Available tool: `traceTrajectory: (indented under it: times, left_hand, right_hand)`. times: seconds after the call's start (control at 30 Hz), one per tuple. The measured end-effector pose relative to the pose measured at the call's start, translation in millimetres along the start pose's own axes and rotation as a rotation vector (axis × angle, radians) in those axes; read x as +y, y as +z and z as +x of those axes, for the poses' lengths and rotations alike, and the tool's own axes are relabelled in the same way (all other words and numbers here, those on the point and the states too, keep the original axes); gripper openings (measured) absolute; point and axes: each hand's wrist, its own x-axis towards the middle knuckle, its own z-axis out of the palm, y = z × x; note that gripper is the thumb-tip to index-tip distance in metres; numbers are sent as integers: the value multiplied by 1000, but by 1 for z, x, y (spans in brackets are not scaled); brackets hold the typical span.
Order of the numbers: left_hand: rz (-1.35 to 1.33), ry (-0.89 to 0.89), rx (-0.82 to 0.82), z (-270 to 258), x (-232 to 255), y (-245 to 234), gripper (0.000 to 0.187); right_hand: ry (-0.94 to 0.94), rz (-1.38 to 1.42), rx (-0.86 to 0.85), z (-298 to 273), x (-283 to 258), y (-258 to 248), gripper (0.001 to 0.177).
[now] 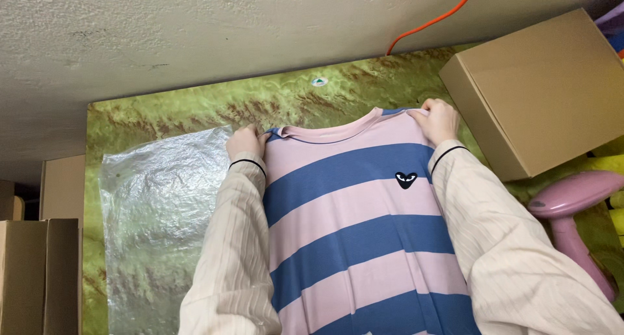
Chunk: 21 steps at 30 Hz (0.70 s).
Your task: The person places a folded blue and white striped shirt into a plastic bag, seals the bag by hand, and then places the bagged shirt into a cardboard box. The person then retrieves a pink and blue striped shirt from a garment rack, removes its hanger, and steams the front of the shirt using a handheld steamer on a table.
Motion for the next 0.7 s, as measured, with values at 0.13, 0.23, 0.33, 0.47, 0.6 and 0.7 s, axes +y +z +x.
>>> traceTrajectory:
  times: [0.13,0.23,0.33,0.47,0.6,0.7]
  left_hand:
    - [46,23,294,-21,4,29,51]
    - [75,128,417,-55,17,4,78]
    - [-9,176,448,-103,28,-16,74]
    - [-20,222,374,-153,27,6,57]
    - [28,279,343,-154,-1,32,56]
    - [16,293,334,-141,-2,21,56]
  right_hand:
    - [-32,-59,-6,-17,-10,16,36]
    - [-59,-58,58,-47,-38,-9,52]
    - [-153,11,123,-88,-67,-28,55]
    - [-197,-9,-20,-135,-67,-5,50]
    - [-203,-69,-107,-141,-45,7,58]
    - [-233,-84,-44,-121,-24,18,62]
